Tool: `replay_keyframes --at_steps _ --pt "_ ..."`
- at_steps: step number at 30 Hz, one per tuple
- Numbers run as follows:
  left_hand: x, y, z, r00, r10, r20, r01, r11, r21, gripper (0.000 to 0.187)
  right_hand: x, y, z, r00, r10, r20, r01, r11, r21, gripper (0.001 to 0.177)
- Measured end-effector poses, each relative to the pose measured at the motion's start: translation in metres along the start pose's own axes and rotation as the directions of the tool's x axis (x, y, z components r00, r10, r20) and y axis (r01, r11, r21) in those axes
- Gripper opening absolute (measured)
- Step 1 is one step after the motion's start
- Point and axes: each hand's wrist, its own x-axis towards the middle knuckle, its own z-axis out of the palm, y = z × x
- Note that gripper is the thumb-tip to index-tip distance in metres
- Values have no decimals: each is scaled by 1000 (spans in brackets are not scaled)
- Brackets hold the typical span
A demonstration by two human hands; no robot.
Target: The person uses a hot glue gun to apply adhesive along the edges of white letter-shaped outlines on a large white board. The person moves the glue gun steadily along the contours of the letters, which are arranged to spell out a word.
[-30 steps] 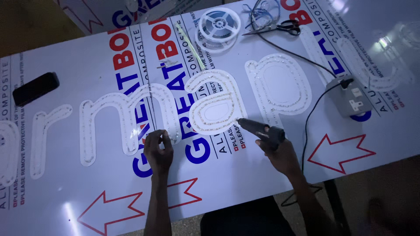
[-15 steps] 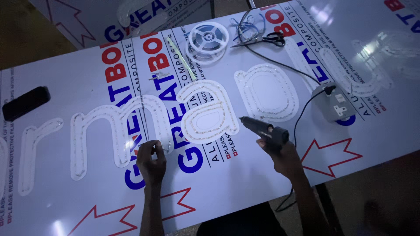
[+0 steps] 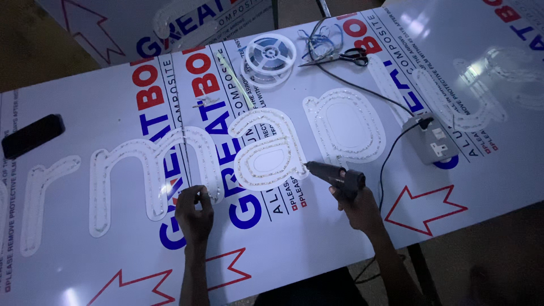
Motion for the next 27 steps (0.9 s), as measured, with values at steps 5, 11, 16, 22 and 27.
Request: replay_keyframes --at_steps 5,11,16,22,27 --pt "0 -3 -1 999 -26 24 27 999 -44 7 5 9 3 983 -182 -15 181 983 -30 36" --pt "2 4 -4 1000 -15 20 16 999 -45 8 -1 -4 0 993 -121 11 122 989 -83 37" --pt "-1 -4 3 1000 -7 5 8 998 -66 7 -5 -19 6 980 -191 50 193 980 -40 27" --pt "0 -6 4 999 36 -31 -38 998 -59 7 0 -4 8 983 -157 91 146 982 119 35" --pt "0 -8 4 999 19 -41 -23 995 -100 8 -1 -15 30 970 -175 166 176 984 10 53"
